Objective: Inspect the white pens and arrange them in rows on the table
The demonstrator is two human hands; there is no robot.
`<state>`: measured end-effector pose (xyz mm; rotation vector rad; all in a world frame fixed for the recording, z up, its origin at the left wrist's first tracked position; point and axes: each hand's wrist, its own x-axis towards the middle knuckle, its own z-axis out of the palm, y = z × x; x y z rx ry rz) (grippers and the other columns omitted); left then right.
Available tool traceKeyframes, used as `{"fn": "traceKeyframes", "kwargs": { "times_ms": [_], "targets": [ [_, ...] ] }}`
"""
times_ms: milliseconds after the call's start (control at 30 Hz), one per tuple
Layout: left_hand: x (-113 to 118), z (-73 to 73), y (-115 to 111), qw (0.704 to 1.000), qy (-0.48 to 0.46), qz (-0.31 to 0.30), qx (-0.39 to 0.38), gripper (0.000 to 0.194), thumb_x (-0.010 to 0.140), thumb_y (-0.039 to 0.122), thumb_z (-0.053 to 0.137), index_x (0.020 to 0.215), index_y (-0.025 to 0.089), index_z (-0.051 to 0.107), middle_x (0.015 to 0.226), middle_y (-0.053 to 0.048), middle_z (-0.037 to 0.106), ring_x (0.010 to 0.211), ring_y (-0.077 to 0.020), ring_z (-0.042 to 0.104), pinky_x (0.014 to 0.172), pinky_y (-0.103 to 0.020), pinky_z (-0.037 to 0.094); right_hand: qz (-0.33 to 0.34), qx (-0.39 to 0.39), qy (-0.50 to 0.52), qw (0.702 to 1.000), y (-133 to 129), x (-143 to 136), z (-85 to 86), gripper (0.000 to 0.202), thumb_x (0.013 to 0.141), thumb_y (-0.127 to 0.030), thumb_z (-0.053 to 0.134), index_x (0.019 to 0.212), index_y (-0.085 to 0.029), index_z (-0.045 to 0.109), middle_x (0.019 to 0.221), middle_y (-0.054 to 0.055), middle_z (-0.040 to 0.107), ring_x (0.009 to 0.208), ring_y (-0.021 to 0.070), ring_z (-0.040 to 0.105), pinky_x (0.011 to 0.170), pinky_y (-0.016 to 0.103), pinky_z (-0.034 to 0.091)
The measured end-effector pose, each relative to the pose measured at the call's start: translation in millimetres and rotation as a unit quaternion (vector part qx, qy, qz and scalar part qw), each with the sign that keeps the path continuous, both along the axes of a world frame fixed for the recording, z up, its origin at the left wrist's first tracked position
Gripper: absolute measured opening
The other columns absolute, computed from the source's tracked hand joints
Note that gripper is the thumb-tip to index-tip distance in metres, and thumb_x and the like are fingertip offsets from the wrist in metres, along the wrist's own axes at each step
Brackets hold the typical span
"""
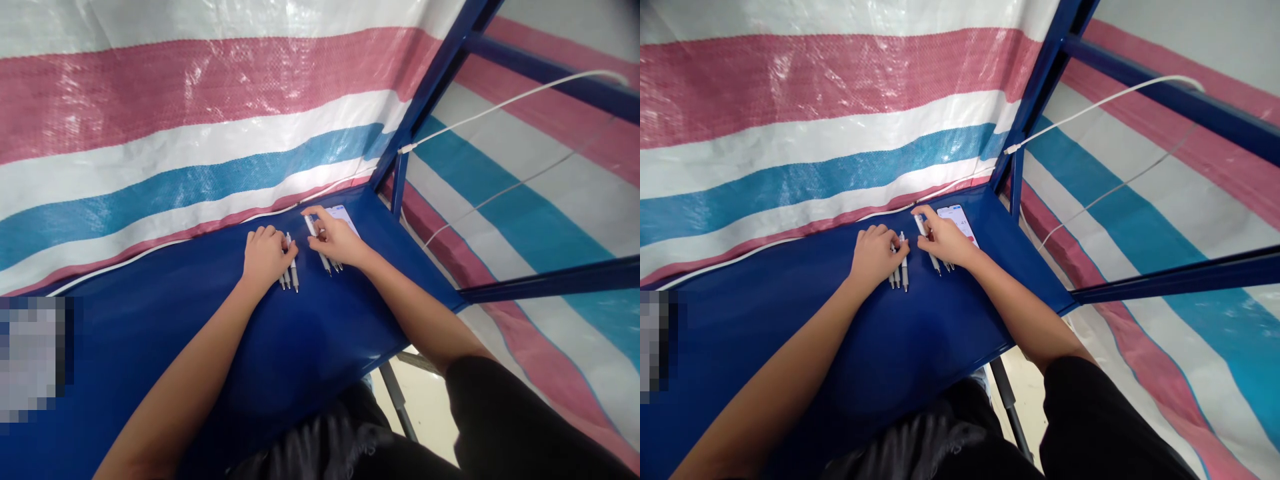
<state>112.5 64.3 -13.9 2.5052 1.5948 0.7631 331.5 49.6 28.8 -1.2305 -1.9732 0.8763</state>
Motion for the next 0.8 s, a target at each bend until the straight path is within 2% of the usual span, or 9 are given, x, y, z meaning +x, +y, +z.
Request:
{"fn": "traceKeyframes", "kwargs": {
  "times_ms": [167,300,400,533,700,800],
  "targets": [
    [-1,2.3,3,0.997,-0.067,-0.001,-0.038,0.031,0.096,0.031,0.068,0.069,0.025,0.054,0.078,-0.005,0.063,0.088,-0.0282,0.063,0.086,-0.045,0.044,-0.004,-0.014,0.007,1.0,2,1,-1.3,0.067,0.09,-0.022,0.063,0.154,-0.019,0.042,0.073,-0.01,0.052,0.063,0.0179,0.058,0.07,0.032,0.043],
    [-2,5.6,5,0.987,-0.149,0.009,-0.058,0.031,0.096,0.03,0.067,0.069,0.024,0.054,0.073,-0.001,0.06,0.075,-0.0221,0.061,0.082,-0.041,0.043,-0.009,0.004,-0.013,1.0,4,3,-2.5,0.055,0.091,-0.022,0.06,0.144,-0.019,0.049,0.072,-0.009,0.053,0.064,0.0177,0.056,0.071,0.032,0.042],
    [-4,6.1,7,0.969,-0.235,0.011,-0.07,0.033,0.097,0.034,0.067,0.068,0.024,0.055,0.069,0.001,0.057,0.066,-0.018,0.055,0.074,-0.038,0.042,-0.008,0.006,-0.014,1.0,3,3,-1.6,0.055,0.092,-0.022,0.06,0.145,-0.019,0.047,0.073,-0.008,0.056,0.063,0.0181,0.056,0.071,0.032,0.042],
    [-8,5.9,6,0.935,-0.35,0.026,-0.052,0.031,0.1,0.038,0.065,0.075,0.024,0.055,0.07,0.001,0.057,0.066,-0.0168,0.053,0.068,-0.034,0.044,0.004,0.004,-0.024,1.0,1,1,0.5,0.054,0.092,-0.02,0.06,0.145,-0.02,0.05,0.071,-0.008,0.055,0.063,0.0181,0.056,0.071,0.032,0.042],
    [-11,5.0,4,0.911,-0.407,0.04,-0.053,0.035,0.105,0.047,0.062,0.079,0.025,0.055,0.07,0.001,0.056,0.065,-0.016,0.051,0.067,-0.034,0.045,0.009,-0.023,-0.049,0.999,0,-1,-1.7,0.067,0.093,-0.019,0.062,0.158,-0.017,0.045,0.071,-0.009,0.054,0.063,0.0188,0.056,0.07,0.031,0.041],
    [-12,3.2,6,0.891,-0.448,0.052,-0.058,0.037,0.106,0.055,0.062,0.086,0.027,0.049,0.072,0.002,0.056,0.065,-0.0164,0.054,0.067,-0.033,0.047,0.003,-0.013,-0.072,0.997,0,-3,-4.8,0.062,0.095,-0.018,0.06,0.156,-0.018,0.048,0.07,-0.008,0.05,0.065,0.0193,0.056,0.069,0.031,0.039]
  ]
}}
